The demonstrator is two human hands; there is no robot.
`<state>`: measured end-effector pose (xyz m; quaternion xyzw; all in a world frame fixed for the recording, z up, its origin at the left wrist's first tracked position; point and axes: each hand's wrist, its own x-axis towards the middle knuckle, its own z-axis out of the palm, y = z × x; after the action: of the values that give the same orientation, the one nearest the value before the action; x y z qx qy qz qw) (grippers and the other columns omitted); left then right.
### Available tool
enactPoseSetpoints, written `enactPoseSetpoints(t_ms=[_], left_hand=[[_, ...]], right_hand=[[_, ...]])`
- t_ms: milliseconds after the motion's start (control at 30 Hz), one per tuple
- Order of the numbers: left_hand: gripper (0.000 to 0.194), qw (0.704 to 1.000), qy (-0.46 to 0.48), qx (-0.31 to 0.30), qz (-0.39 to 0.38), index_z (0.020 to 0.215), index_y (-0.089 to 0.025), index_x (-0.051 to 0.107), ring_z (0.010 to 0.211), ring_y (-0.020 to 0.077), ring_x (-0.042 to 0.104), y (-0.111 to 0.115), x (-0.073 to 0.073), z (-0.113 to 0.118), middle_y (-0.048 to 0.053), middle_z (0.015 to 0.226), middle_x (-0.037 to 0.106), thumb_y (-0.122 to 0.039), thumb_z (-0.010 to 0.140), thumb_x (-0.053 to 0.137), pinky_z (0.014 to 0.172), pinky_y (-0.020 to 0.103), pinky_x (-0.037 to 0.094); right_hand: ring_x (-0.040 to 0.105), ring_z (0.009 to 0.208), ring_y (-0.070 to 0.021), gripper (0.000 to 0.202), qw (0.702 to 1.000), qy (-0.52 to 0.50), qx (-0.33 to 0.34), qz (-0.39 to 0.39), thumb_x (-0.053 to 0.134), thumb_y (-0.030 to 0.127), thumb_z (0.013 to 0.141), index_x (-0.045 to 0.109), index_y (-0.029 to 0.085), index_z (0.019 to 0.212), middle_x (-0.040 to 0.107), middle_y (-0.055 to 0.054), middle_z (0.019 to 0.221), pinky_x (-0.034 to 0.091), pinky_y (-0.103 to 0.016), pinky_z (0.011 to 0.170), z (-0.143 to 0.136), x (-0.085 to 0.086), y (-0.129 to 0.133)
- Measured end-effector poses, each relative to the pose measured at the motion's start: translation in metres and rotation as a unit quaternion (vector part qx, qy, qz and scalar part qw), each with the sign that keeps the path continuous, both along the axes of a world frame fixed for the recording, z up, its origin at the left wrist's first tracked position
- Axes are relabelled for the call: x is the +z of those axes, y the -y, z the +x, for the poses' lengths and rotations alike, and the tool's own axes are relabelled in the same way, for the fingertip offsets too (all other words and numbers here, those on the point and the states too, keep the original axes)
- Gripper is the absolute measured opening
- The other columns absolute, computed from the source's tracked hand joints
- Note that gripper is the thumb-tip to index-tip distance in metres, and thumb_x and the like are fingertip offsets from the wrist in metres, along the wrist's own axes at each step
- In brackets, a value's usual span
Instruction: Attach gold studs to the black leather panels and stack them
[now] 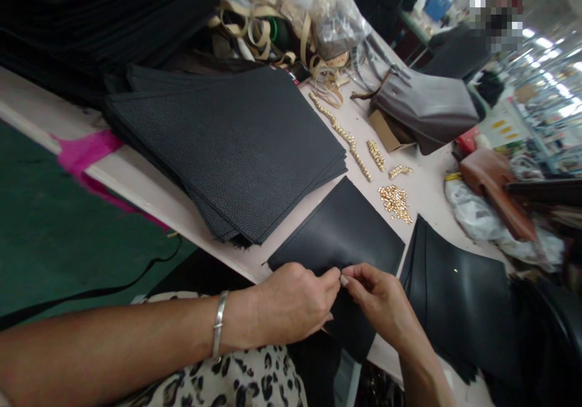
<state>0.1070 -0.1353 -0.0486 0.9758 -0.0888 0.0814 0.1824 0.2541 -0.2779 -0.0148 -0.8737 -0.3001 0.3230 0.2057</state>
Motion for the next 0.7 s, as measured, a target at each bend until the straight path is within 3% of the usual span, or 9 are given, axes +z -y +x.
enactPoseSetpoints(t_ms=[167, 367, 700], left_hand=[[0.039, 1.000, 0.008, -0.004, -0.001, 0.125, -0.012, 0.058, 0.063, 0.0149, 0.059, -0.001, -0.001, -0.001, 0.005, 0.106, 0.065, -0.037, 0.095, 0.058, 0.045, 0.033, 0.034], [0.034, 1.000, 0.010, -0.013, -0.009, 0.124, -0.011, 0.061, 0.062, 0.0137, 0.058, -0.002, -0.001, -0.001, 0.006, 0.104, 0.065, -0.031, 0.097, 0.055, 0.043, 0.032, 0.034], [0.035, 0.999, -0.009, -0.036, -0.014, 0.127, -0.012, 0.061, 0.061, 0.0138, 0.058, -0.002, -0.007, 0.000, 0.011, 0.126, 0.063, -0.030, 0.099, 0.051, 0.045, 0.032, 0.037]], right_hand=[[0.064, 0.065, -0.0174, 0.025, 1.000, 0.006, 0.002, -0.021, 0.059, 0.039, 0.086, 0.075, 0.020, 0.086, 0.071, -0.003, 0.070, 0.048, -0.026, 0.060, 0.003, -0.002, -0.004], [0.064, 0.059, -0.0171, 0.023, 0.996, -0.064, -0.024, -0.061, 0.060, 0.039, 0.081, 0.071, 0.019, 0.082, 0.068, -0.002, 0.065, 0.050, -0.027, 0.055, 0.014, -0.004, -0.009], [0.063, 0.052, -0.0153, 0.007, 0.983, -0.097, -0.037, -0.152, 0.066, 0.026, 0.075, 0.061, 0.021, 0.075, 0.066, 0.000, 0.057, 0.043, -0.022, 0.045, 0.031, -0.004, -0.024]])
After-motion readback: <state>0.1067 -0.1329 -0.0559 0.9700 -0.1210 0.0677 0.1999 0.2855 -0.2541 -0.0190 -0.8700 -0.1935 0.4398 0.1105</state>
